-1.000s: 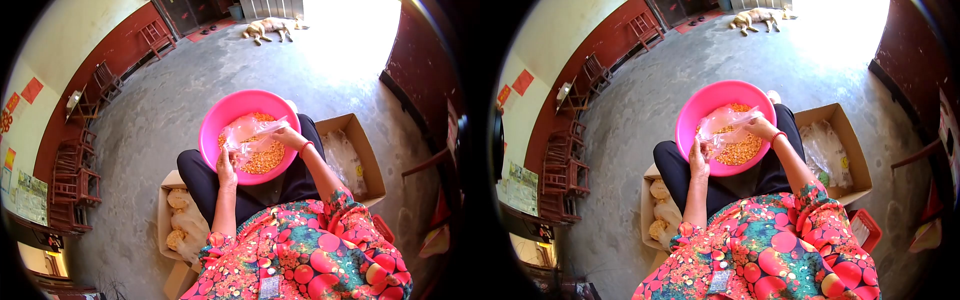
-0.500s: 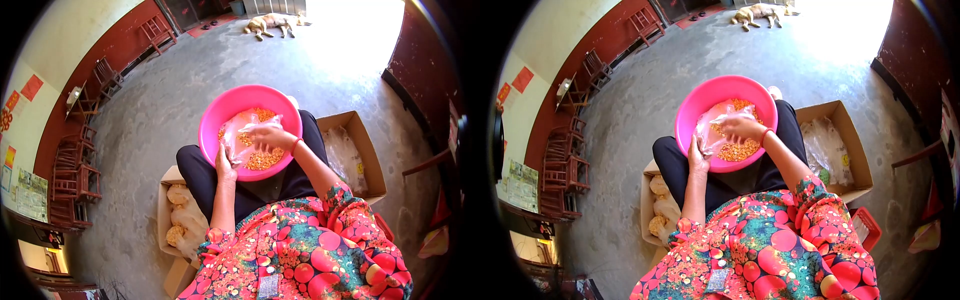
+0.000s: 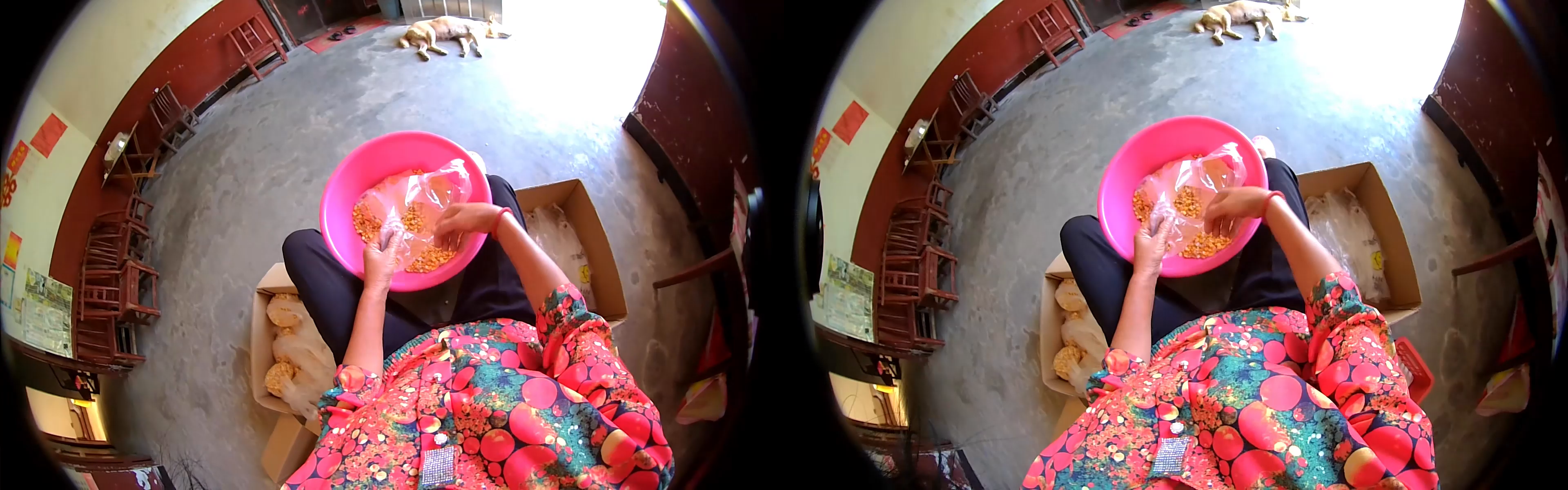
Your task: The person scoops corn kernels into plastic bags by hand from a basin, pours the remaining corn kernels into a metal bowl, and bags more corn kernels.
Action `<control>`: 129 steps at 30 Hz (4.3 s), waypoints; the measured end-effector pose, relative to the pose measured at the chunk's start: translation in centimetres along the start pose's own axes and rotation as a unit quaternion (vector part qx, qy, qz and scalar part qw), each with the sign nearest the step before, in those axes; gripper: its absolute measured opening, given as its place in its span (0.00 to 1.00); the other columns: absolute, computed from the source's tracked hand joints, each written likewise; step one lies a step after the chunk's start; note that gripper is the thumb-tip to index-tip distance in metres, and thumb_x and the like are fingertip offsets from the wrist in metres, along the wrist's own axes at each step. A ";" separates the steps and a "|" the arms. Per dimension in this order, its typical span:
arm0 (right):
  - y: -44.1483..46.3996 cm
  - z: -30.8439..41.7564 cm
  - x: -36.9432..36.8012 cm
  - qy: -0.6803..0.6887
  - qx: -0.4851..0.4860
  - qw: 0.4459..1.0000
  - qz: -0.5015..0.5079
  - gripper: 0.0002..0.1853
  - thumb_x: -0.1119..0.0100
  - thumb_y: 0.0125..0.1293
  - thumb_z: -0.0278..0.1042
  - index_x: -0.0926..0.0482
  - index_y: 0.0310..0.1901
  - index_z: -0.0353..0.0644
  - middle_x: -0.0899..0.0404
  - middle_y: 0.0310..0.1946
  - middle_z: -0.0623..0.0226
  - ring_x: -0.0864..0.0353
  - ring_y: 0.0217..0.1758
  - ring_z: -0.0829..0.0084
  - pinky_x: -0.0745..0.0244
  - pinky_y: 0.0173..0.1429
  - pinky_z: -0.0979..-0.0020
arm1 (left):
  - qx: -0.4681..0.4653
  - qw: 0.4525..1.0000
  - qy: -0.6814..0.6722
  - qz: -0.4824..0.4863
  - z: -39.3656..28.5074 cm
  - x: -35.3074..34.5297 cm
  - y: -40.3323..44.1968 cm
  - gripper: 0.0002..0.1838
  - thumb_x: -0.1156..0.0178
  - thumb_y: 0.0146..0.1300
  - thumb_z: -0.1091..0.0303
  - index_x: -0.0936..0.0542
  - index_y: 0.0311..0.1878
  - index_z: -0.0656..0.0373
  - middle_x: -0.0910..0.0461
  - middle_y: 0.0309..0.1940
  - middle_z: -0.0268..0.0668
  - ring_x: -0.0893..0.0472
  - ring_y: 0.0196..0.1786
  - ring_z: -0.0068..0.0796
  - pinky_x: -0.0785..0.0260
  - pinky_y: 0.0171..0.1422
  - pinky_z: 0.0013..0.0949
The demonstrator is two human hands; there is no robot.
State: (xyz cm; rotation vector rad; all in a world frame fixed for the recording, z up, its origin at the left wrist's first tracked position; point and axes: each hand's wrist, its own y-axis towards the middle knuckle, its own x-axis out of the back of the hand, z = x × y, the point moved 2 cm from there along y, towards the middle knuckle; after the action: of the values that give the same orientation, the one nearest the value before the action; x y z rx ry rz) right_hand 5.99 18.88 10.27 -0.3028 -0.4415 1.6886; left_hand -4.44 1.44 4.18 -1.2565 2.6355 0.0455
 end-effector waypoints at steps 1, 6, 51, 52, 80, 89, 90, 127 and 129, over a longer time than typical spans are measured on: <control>0.9 -0.8 -0.3 0.001 -0.001 1.000 0.000 0.14 0.51 0.55 0.39 0.22 0.30 0.36 0.24 0.23 0.66 0.24 0.25 0.75 0.27 0.31 0.74 | 0.001 1.000 0.000 0.000 -0.5 -0.3 -0.2 0.06 0.42 0.56 0.69 0.22 0.37 0.57 0.25 0.26 0.24 0.29 0.25 0.10 0.38 0.21 0.15; 4.8 -3.4 -2.2 -0.535 -0.123 0.823 -0.144 0.15 0.50 0.50 0.35 0.22 0.38 0.38 0.22 0.37 0.56 0.23 0.43 0.64 0.27 0.42 0.67 | -0.016 1.000 -0.021 0.007 0.3 0.2 0.2 0.06 0.43 0.55 0.72 0.22 0.37 0.55 0.24 0.25 0.25 0.31 0.22 0.11 0.37 0.22 0.16; 2.9 2.1 -1.9 -0.150 -0.017 0.989 0.002 0.16 0.51 0.54 0.40 0.24 0.42 0.44 0.23 0.36 0.55 0.22 0.36 0.61 0.29 0.44 0.68 | 0.008 0.999 -0.022 -0.048 -0.6 0.4 0.3 0.12 0.49 0.61 0.60 0.25 0.29 0.59 0.31 0.15 0.27 0.33 0.15 0.14 0.38 0.18 0.19; 2.7 1.8 -2.6 -0.151 -0.018 0.988 0.003 0.16 0.51 0.54 0.40 0.24 0.42 0.44 0.23 0.36 0.55 0.22 0.36 0.61 0.29 0.44 0.68 | -0.001 0.999 -0.014 -0.047 -0.5 0.5 0.4 0.12 0.51 0.62 0.60 0.25 0.29 0.58 0.31 0.14 0.28 0.31 0.15 0.15 0.37 0.17 0.20; 10.8 -6.9 -4.9 -0.452 -0.119 0.881 0.065 0.13 0.45 0.45 0.33 0.21 0.32 0.36 0.21 0.29 0.57 0.23 0.33 0.60 0.30 0.37 0.64 | 0.004 0.997 -0.066 -0.038 -0.8 0.5 0.4 0.12 0.51 0.62 0.60 0.26 0.29 0.58 0.31 0.16 0.28 0.32 0.15 0.15 0.37 0.18 0.20; 4.4 -1.6 -3.1 -0.292 -0.056 0.954 0.030 0.12 0.51 0.53 0.40 0.25 0.28 0.39 0.30 0.16 0.65 0.32 0.16 0.75 0.36 0.21 0.71 | -0.008 0.998 -0.038 -0.052 -0.1 0.8 0.7 0.12 0.51 0.62 0.60 0.25 0.30 0.58 0.30 0.17 0.29 0.32 0.16 0.15 0.37 0.18 0.20; 3.7 -0.9 -2.7 -0.252 -0.054 0.965 0.044 0.12 0.50 0.54 0.40 0.26 0.27 0.39 0.34 0.13 0.67 0.35 0.15 0.76 0.38 0.19 0.73 | -0.006 0.998 -0.040 -0.048 -0.1 0.7 0.7 0.12 0.51 0.62 0.60 0.25 0.30 0.58 0.31 0.16 0.28 0.33 0.16 0.15 0.38 0.17 0.20; 10.3 -3.8 -7.0 -0.499 -0.179 0.847 -0.039 0.30 0.49 0.48 0.46 0.33 0.56 0.48 0.35 0.56 0.58 0.37 0.59 0.61 0.43 0.60 0.65 | 0.005 0.998 -0.042 -0.041 -0.7 0.4 0.4 0.13 0.51 0.62 0.60 0.25 0.29 0.58 0.33 0.13 0.28 0.34 0.14 0.16 0.40 0.17 0.20; 8.8 -1.0 -8.6 -0.479 -0.067 0.874 -0.050 0.25 0.48 0.49 0.48 0.29 0.49 0.45 0.29 0.48 0.58 0.31 0.52 0.62 0.38 0.55 0.64 | 0.017 0.998 -0.052 -0.041 -0.8 0.5 0.4 0.13 0.51 0.62 0.60 0.25 0.29 0.58 0.33 0.13 0.28 0.33 0.14 0.16 0.40 0.17 0.20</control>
State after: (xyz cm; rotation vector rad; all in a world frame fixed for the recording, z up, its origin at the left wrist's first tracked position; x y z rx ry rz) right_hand 0.06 9.42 4.93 0.4975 -1.2827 1.6126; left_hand -5.14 1.22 4.82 -1.3125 2.4857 0.0512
